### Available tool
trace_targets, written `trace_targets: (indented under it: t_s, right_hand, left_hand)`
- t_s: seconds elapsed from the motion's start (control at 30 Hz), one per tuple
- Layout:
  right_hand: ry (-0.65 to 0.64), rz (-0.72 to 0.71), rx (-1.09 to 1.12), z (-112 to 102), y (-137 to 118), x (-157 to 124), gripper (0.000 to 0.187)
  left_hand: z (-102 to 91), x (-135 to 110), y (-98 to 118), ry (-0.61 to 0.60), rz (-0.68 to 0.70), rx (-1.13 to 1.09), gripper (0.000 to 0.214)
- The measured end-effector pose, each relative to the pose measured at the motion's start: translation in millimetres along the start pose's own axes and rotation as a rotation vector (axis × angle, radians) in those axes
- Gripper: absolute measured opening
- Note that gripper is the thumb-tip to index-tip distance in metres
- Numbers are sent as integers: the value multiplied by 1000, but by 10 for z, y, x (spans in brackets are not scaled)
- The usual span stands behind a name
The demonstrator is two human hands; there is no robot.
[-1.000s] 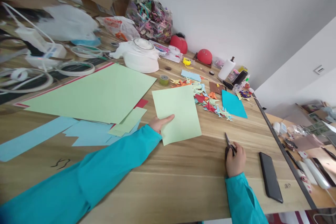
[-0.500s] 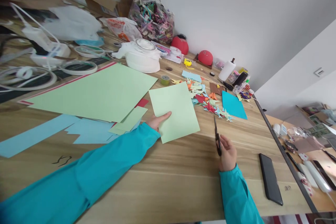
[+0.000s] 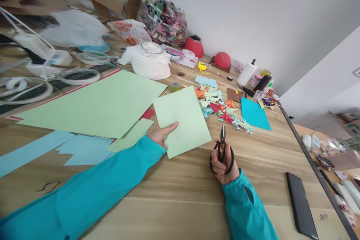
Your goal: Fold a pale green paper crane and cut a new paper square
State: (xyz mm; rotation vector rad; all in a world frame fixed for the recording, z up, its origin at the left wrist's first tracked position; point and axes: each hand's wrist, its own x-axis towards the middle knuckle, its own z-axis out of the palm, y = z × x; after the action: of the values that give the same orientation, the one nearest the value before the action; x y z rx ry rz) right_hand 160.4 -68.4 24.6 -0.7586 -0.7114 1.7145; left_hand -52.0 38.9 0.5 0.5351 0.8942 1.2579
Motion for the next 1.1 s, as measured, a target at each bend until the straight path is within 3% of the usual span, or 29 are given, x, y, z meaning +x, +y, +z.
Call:
trace_targets:
  t_s: [0.1,0.2,0.5,1.1]
  right_hand:
    - [-66,-41,35,70,-27,-40,41]
    - [-120,-25,23,132,-11,-77,60]
    - [-202,213,-125,134,104,-128,88]
    - [-303,335,-79,145,181,-119,92]
  left_hand:
    - [49,-49,49,58,-44,-61,53]
    - [83,-82,82,90,-2,-75,47]
    - [6,-16,78,105,46,-133,50]
    - [-10,15,44,132,119,-82,55]
